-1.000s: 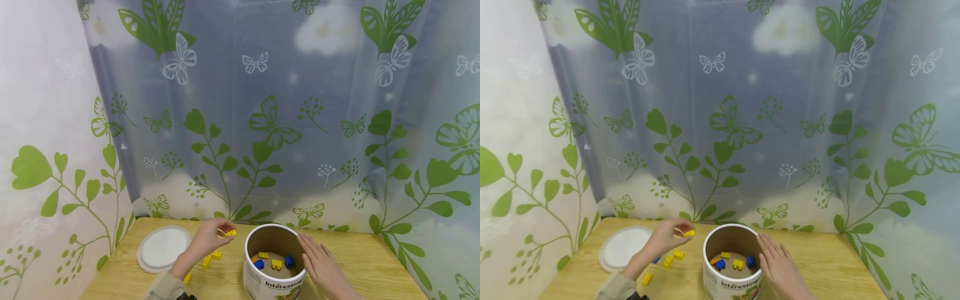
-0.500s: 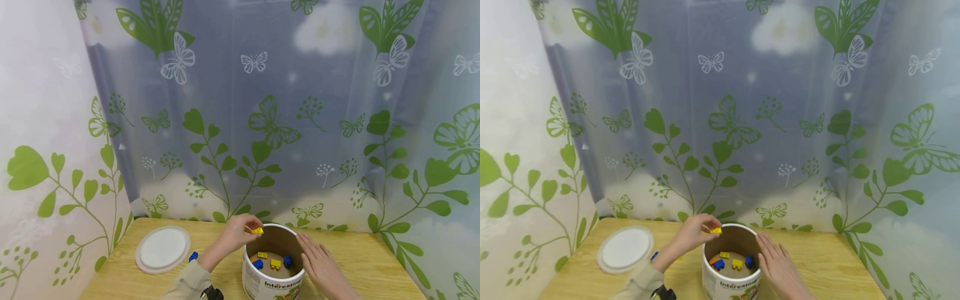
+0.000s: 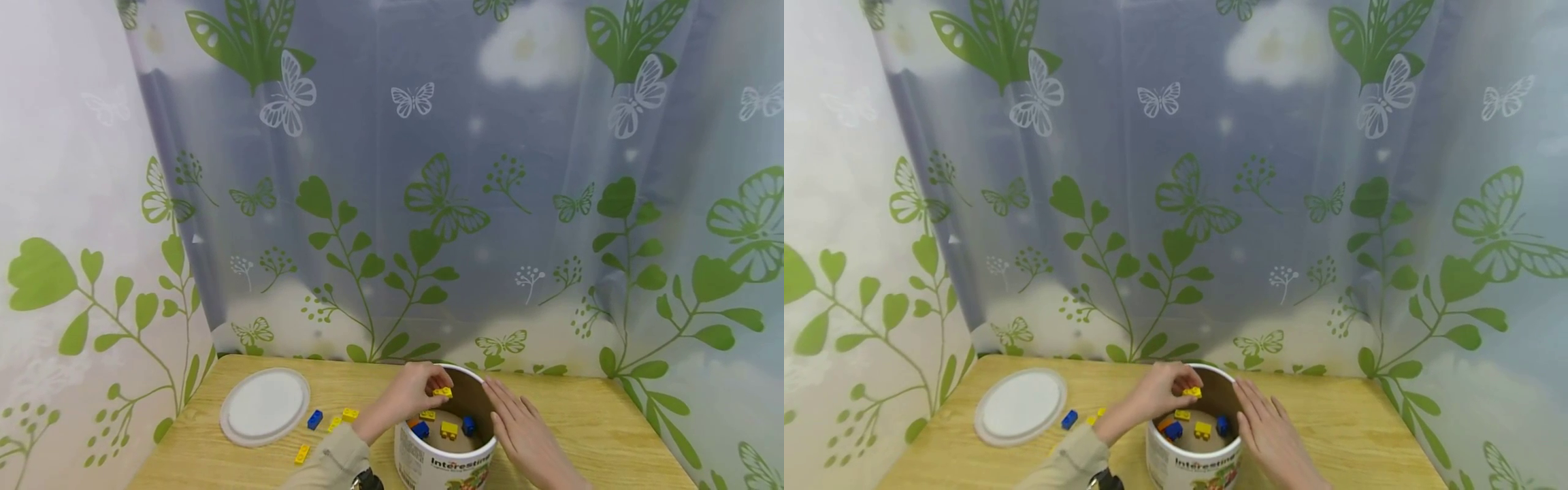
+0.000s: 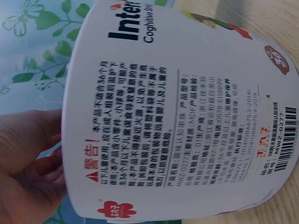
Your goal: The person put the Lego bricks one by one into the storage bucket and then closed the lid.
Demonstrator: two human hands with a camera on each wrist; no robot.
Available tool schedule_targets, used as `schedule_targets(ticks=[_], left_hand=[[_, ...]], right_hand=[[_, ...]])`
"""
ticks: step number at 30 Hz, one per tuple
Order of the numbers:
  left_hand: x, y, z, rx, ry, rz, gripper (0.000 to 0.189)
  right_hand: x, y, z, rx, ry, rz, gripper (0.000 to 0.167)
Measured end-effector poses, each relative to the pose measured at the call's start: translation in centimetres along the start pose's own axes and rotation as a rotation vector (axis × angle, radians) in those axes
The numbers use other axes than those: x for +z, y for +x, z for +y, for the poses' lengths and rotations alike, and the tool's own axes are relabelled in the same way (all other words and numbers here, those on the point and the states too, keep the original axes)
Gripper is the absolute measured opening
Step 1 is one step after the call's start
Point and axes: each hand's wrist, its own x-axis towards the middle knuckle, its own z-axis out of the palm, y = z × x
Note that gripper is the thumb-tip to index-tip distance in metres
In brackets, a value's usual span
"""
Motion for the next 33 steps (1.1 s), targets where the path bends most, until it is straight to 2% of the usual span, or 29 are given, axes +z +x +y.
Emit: schedule_targets(ticks=[6,11,18,22,29,33], left_hand=[[0.8,0.0,-0.3,0.042,0.064,-0.021,0.014],[1.5,0.0,-0.5,0.043,0.127,-0.039,0.015],[1.5,-0.2,-0.4,0.037,0.112,-0.032,0.016],[0.9,-0.3,-0.4,0.028,0.055,0.011,0.014],[-1.2,-1.0,-1.0,0.052,-0.036,0.148,0.013],[-2.6,-2.0,-1.8,0.047,-0.032,0.201,0.014]], right_hand=[[0.1,0.0,0.0,-0.011,-0.01,0.016,0.048],[0.1,0.0,0.0,0.0,-0.001,-0.003,0.048],[0.1,0.0,0.0,0.001,0.006,-0.001,0.048],[0.1,0.0,0.0,-0.012,-0.006,0.012,0.048],[-0.1,0.0,-0.2,-0.018,0.006,0.024,0.049],[-0.1,-0.1,-0.2,-0.009,0.007,0.013,0.049]])
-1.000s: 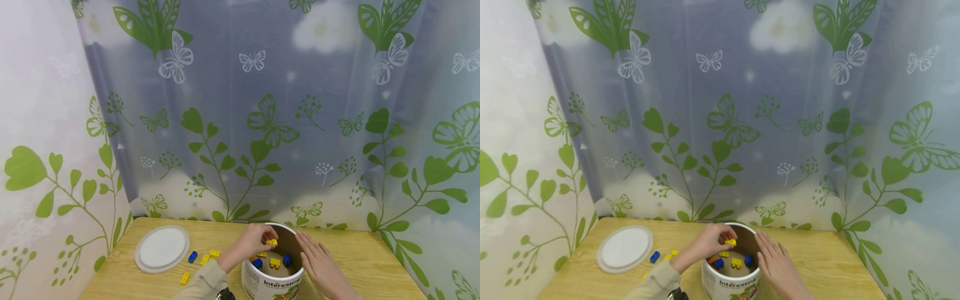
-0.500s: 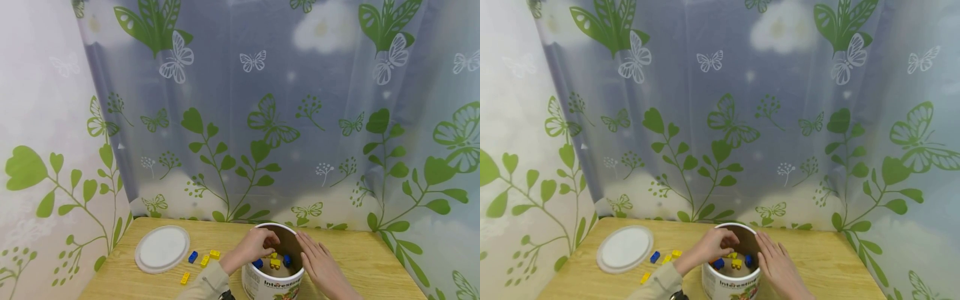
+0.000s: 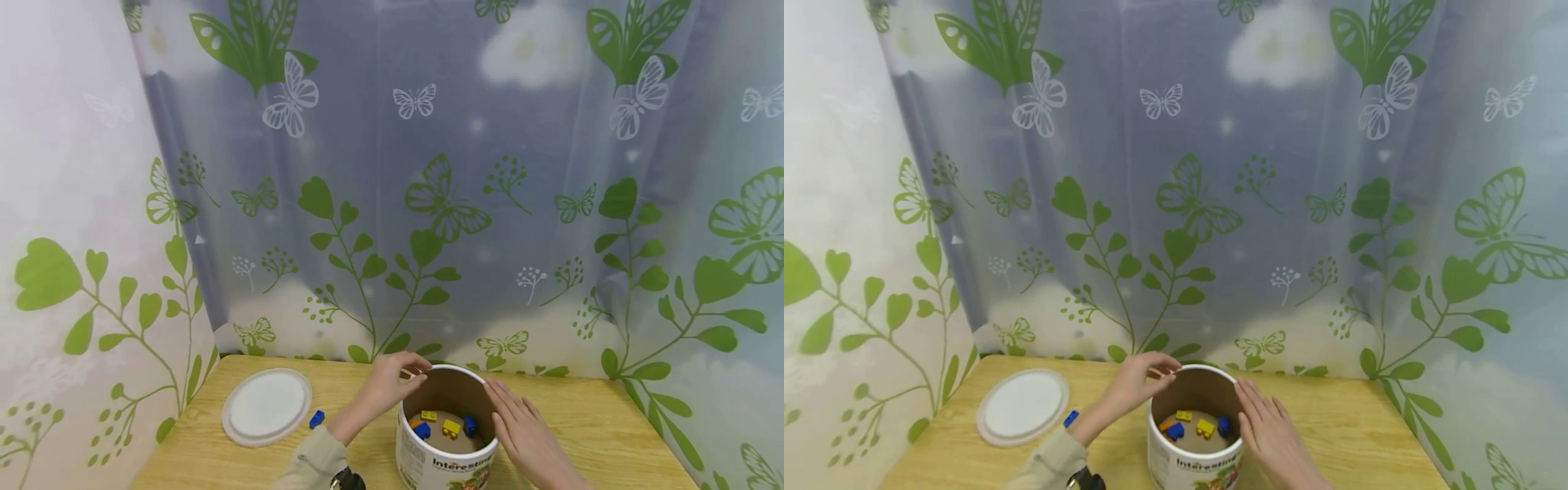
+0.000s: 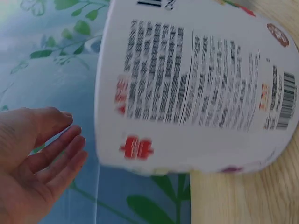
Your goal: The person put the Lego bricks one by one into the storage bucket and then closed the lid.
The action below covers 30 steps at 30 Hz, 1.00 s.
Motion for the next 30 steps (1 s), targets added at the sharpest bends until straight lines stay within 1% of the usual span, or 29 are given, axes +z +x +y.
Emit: schedule_targets(ticks=[3,10,14,18,21,26,28,30], left_hand=[[-1.2,-0.8,-0.7,-0.017,0.017,0.029,0.015],[-3.9,-2.8,-2.4,-0.096,0.035,0.072,0.017],[-5.1,-4.0,-3.3,-0.136,0.056,0.109,0.018],[-6.0,-5.2,-4.2,-0.18,0.078,0.137,0.018],[-6.7,-6.0,-4.8,-0.217,0.083,0.153,0.016],[-7.7,-7.7,-5.7,-0.306,0.039,0.183,0.017],[-7.9,-8.3,-6.2,-0.337,0.03,0.194,0.017],[-8.1,-8.9,-6.6,-0.36,0.034,0.202,0.016]], right_hand=[[0.0,0.1,0.0,-0.003,-0.006,0.0,0.049],[0.2,0.1,0.0,-0.003,-0.009,0.004,0.049],[0.2,0.2,0.0,-0.021,-0.022,0.028,0.05],[0.3,0.2,0.1,-0.027,-0.031,0.04,0.05],[0.2,0.2,0.0,-0.01,-0.012,0.013,0.049],[0.2,0.3,0.0,0.043,0.032,-0.067,0.049],[0.2,0.3,0.0,0.048,0.037,-0.071,0.048],[0.2,0.3,0.0,0.04,0.033,-0.058,0.048]])
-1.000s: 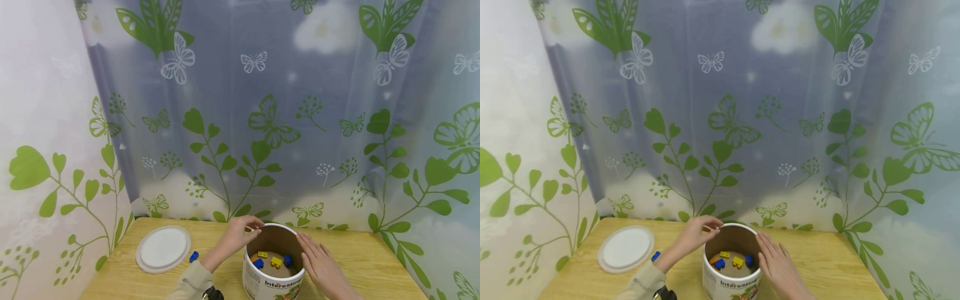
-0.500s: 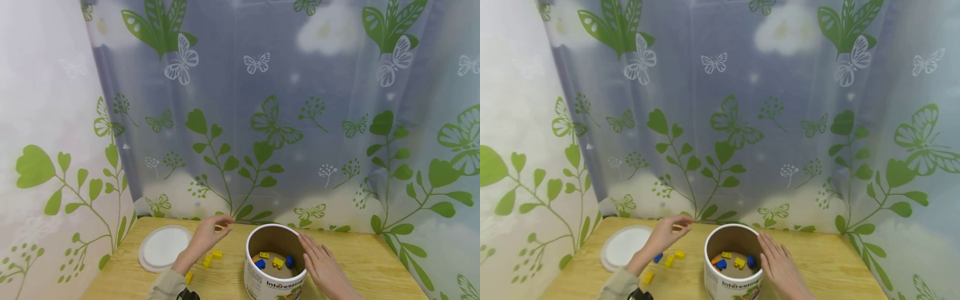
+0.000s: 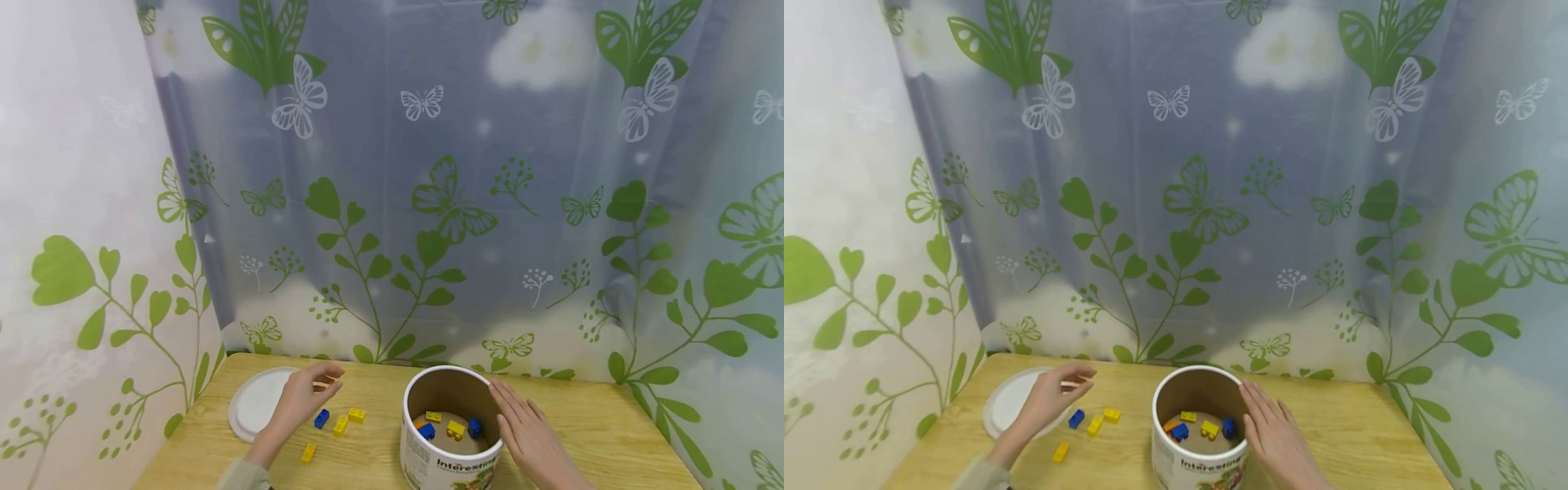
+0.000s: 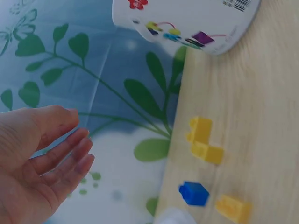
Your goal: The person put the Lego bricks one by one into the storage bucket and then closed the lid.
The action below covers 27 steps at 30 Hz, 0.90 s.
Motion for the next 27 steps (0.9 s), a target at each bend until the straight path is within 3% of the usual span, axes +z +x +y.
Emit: schedule_targets(ticks=[9,20,24,27], left_hand=[[-0.4,-2.4,-3.0,-0.067,0.034,-0.018,0.015],[-0.5,-5.5,-6.9,-0.1,0.026,-0.158,0.019],[-0.1,-6.4,-7.9,-0.077,0.028,-0.179,0.022],[0.2,-6.8,-8.3,-0.099,0.041,-0.188,0.025]], right_hand=[[-0.1,0.0,-0.1,0.003,-0.004,-0.006,0.048],[0.0,0.0,0.0,-0.007,-0.011,0.013,0.048],[0.1,0.0,0.1,-0.022,-0.021,0.036,0.048],[0.2,0.1,0.1,-0.013,-0.014,0.019,0.048]])
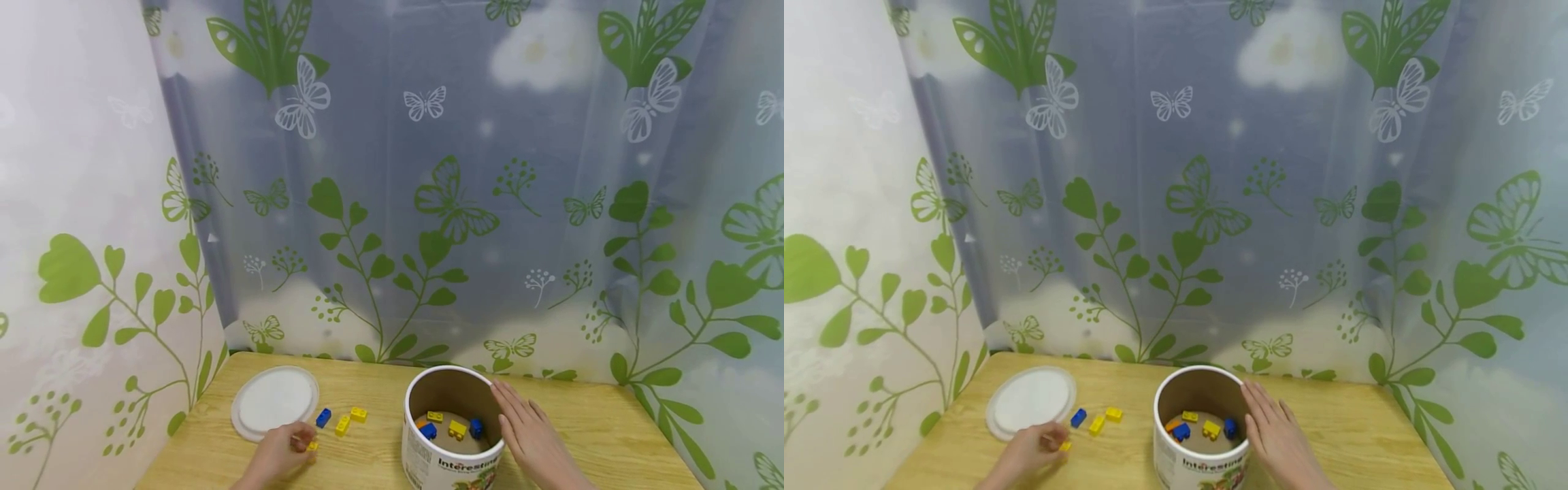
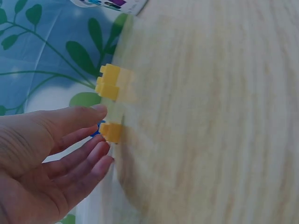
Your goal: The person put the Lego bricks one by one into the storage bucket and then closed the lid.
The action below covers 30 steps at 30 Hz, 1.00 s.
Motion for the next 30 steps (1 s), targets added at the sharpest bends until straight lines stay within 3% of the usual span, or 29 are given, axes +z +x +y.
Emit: schedule_targets(ticks=[4,19,24,30], left_hand=[[0.3,-0.1,-0.2,-0.032,0.016,-0.01,0.025],[0.4,0.3,0.4,0.003,0.036,0.008,0.023],[0.0,1.1,1.6,0.039,0.032,0.041,0.024],[-0.4,2.7,4.2,0.087,0.039,0.074,0.025]], right_hand=[[0.0,0.0,0.0,0.013,0.009,-0.022,0.048],[-0.2,-0.1,-0.1,0.01,-0.002,-0.018,0.049],[-0.3,-0.1,-0.2,0.015,0.012,-0.032,0.049],[-0.3,-0.1,-0.1,0.01,0.006,-0.025,0.049]])
